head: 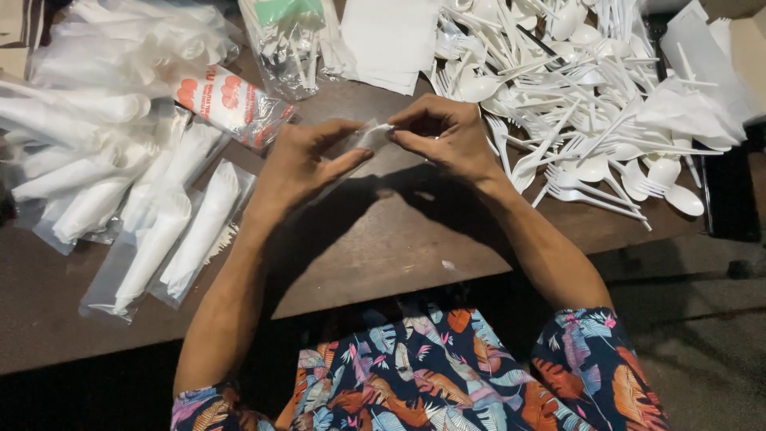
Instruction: Wrapping individual plastic spoons and forks in paper and placing them into plastic bags.
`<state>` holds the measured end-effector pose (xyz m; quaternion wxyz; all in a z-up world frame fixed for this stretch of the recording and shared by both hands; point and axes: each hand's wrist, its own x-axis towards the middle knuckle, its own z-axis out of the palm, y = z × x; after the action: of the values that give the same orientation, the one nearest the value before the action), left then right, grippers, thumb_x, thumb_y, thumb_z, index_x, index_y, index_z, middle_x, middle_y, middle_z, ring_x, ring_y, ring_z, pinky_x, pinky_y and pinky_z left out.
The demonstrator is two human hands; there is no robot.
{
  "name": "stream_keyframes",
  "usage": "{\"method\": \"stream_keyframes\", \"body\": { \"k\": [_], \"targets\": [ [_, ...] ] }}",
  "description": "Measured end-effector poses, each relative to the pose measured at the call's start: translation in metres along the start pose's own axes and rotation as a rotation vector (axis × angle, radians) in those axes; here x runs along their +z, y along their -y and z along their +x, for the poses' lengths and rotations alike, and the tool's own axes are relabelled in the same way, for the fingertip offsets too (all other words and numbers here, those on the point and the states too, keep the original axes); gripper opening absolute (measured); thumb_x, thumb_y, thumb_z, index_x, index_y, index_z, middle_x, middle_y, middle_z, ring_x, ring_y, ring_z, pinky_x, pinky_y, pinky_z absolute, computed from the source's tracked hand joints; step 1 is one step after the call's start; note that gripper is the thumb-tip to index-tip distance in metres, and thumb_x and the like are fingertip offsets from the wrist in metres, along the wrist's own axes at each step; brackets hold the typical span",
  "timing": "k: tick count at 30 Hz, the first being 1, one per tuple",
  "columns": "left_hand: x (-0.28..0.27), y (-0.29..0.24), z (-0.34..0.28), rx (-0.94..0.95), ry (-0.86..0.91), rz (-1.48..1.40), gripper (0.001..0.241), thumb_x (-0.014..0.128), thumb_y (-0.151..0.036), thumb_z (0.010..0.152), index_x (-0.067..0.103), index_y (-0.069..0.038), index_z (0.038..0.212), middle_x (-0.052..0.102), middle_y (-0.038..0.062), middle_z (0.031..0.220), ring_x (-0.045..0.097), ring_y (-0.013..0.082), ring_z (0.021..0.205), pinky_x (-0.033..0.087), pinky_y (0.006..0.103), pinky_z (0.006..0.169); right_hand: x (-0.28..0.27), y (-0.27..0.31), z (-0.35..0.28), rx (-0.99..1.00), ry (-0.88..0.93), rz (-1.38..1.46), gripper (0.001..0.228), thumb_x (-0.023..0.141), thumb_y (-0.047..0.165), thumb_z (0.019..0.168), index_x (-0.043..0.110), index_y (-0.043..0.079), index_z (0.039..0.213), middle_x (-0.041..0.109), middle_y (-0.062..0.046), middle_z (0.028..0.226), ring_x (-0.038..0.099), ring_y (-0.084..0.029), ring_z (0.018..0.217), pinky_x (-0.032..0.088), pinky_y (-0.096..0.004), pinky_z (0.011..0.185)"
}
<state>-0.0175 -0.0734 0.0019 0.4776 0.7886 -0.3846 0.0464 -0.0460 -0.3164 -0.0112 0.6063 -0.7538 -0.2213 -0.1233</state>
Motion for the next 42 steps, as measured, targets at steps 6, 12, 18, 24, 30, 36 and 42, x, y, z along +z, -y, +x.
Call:
{"method": "stream_keyframes", "body": {
  "k": [6, 12, 18, 24, 30, 36, 42],
  "targets": [
    [0.003, -0.012, -0.002, -0.064, -0.002, -0.085, 0.027, 0.079, -0.014, 0.091, 0.076, -0.013, 0.119, 0.078, 0.014, 0.089, 0.078, 0.0284, 0.084, 0.057, 0.0337, 0.067, 0.002, 0.000, -0.002, 0.047, 0.069, -0.024, 0.017, 0.085, -0.001, 0.087, 0.079, 0.002, 0.103, 0.075, -0.016, 0.087, 0.073, -0.019, 0.081, 0.062, -0.031, 0.071],
    [0.007, 0.001, -0.003, -0.051, -0.032, -0.066, 0.028, 0.079, -0.012, 0.092, 0.076, -0.009, 0.119, 0.077, 0.018, 0.083, 0.077, 0.0305, 0.078, 0.057, 0.0330, 0.064, -0.005, 0.001, -0.001, 0.064, 0.122, -0.047, 0.016, 0.082, 0.008, 0.092, 0.079, 0.005, 0.107, 0.076, -0.014, 0.092, 0.069, -0.016, 0.085, 0.058, -0.031, 0.073],
    [0.007, -0.004, -0.002, -0.070, -0.028, -0.087, 0.026, 0.078, -0.009, 0.091, 0.076, -0.007, 0.118, 0.078, 0.020, 0.092, 0.078, 0.0319, 0.085, 0.060, 0.0355, 0.069, -0.005, -0.002, -0.001, 0.102, 0.143, -0.051, 0.017, 0.081, 0.009, 0.091, 0.079, 0.007, 0.108, 0.076, -0.014, 0.089, 0.069, -0.017, 0.079, 0.055, -0.028, 0.067],
    [0.010, 0.006, 0.000, -0.082, -0.058, -0.146, 0.026, 0.078, -0.005, 0.090, 0.076, -0.003, 0.116, 0.077, 0.023, 0.094, 0.076, 0.0376, 0.090, 0.060, 0.0392, 0.071, -0.005, 0.006, 0.000, 0.125, 0.149, -0.069, 0.018, 0.083, 0.014, 0.092, 0.079, 0.007, 0.108, 0.077, -0.011, 0.087, 0.068, -0.013, 0.078, 0.052, -0.025, 0.065],
    [0.014, 0.013, -0.002, -0.100, -0.119, -0.174, 0.034, 0.082, -0.010, 0.090, 0.074, -0.011, 0.123, 0.078, 0.015, 0.106, 0.076, 0.0300, 0.098, 0.061, 0.0385, 0.080, -0.008, -0.015, -0.002, 0.037, 0.177, -0.106, 0.038, 0.093, 0.019, 0.082, 0.077, 0.010, 0.116, 0.074, -0.010, 0.098, 0.068, -0.017, 0.085, 0.054, -0.028, 0.072],
    [0.014, 0.012, -0.004, -0.130, -0.085, -0.198, 0.045, 0.084, -0.012, 0.090, 0.069, -0.014, 0.132, 0.078, 0.015, 0.102, 0.076, 0.0303, 0.096, 0.061, 0.0373, 0.081, -0.007, -0.014, 0.001, 0.036, 0.170, -0.043, 0.034, 0.088, 0.018, 0.088, 0.074, 0.008, 0.118, 0.066, -0.011, 0.108, 0.064, -0.019, 0.095, 0.054, -0.029, 0.077],
    [0.020, 0.022, -0.007, -0.138, -0.030, -0.230, 0.048, 0.082, -0.006, 0.086, 0.068, -0.015, 0.131, 0.076, 0.013, 0.116, 0.075, 0.0322, 0.101, 0.060, 0.0386, 0.081, -0.008, -0.023, -0.001, 0.105, 0.221, 0.083, 0.016, 0.086, 0.014, 0.088, 0.076, 0.008, 0.101, 0.059, -0.009, 0.110, 0.059, -0.016, 0.099, 0.053, -0.028, 0.083]
  ]
}}
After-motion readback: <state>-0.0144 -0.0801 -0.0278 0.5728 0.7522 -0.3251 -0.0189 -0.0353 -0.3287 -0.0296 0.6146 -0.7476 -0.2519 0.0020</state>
